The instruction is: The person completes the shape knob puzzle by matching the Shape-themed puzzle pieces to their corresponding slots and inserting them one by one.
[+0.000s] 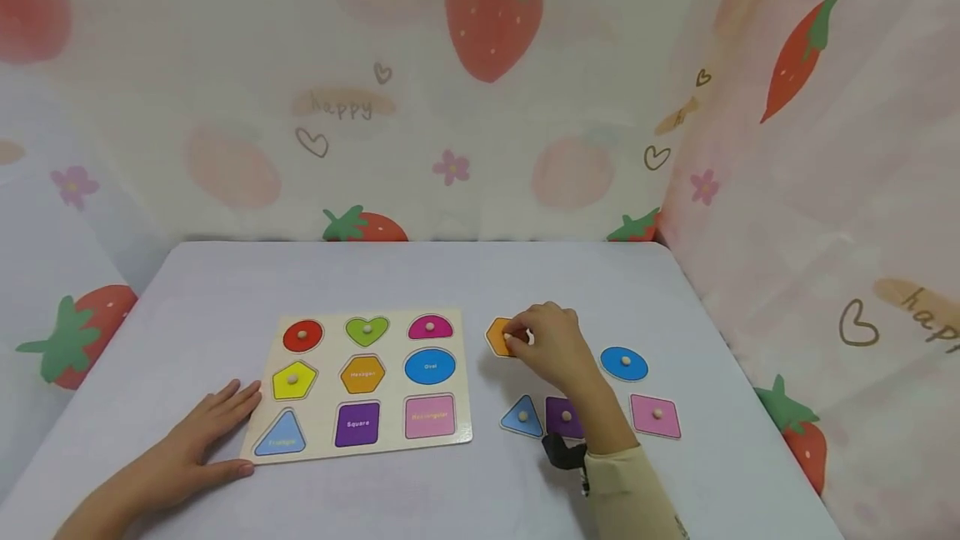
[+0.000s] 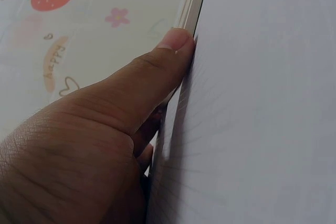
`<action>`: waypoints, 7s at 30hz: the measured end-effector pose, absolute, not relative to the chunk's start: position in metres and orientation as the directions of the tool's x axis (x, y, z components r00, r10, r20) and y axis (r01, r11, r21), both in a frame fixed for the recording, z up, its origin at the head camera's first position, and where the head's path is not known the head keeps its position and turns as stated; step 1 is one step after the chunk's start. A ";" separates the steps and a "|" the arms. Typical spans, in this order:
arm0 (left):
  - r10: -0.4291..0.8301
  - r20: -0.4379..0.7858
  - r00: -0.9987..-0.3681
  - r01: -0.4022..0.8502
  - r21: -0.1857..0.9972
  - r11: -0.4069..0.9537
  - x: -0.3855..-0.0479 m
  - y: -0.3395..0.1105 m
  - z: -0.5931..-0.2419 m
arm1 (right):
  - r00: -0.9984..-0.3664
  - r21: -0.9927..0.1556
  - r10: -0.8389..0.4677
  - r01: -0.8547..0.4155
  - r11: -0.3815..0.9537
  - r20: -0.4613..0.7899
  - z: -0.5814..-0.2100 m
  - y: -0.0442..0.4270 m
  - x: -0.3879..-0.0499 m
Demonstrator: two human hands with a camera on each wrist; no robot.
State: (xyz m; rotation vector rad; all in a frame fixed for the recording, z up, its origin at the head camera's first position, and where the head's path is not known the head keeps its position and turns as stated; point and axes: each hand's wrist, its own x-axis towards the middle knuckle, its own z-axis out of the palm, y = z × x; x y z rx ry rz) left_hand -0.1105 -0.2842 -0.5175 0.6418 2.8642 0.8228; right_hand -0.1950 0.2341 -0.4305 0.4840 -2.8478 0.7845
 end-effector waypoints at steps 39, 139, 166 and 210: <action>0.368 -0.076 -0.927 0.263 0.567 0.780 -0.104 -0.282 -0.509 | -0.859 -0.500 -0.463 -0.505 0.703 0.218 -0.430 0.096 -0.212; 0.371 -0.068 -0.926 0.273 0.558 0.784 -0.104 -0.282 -0.508 | -0.809 -0.207 -0.576 -0.587 0.783 0.118 -0.486 0.034 -0.208; 0.384 -0.024 -0.923 0.312 0.539 0.782 -0.105 -0.283 -0.510 | -0.788 -0.325 -0.590 -0.612 0.721 0.173 -0.456 0.097 -0.184; 0.355 -0.077 -0.932 0.255 0.560 0.789 -0.102 -0.283 -0.509 | -0.760 -0.362 -0.278 -0.554 0.749 0.588 -0.472 0.297 -0.186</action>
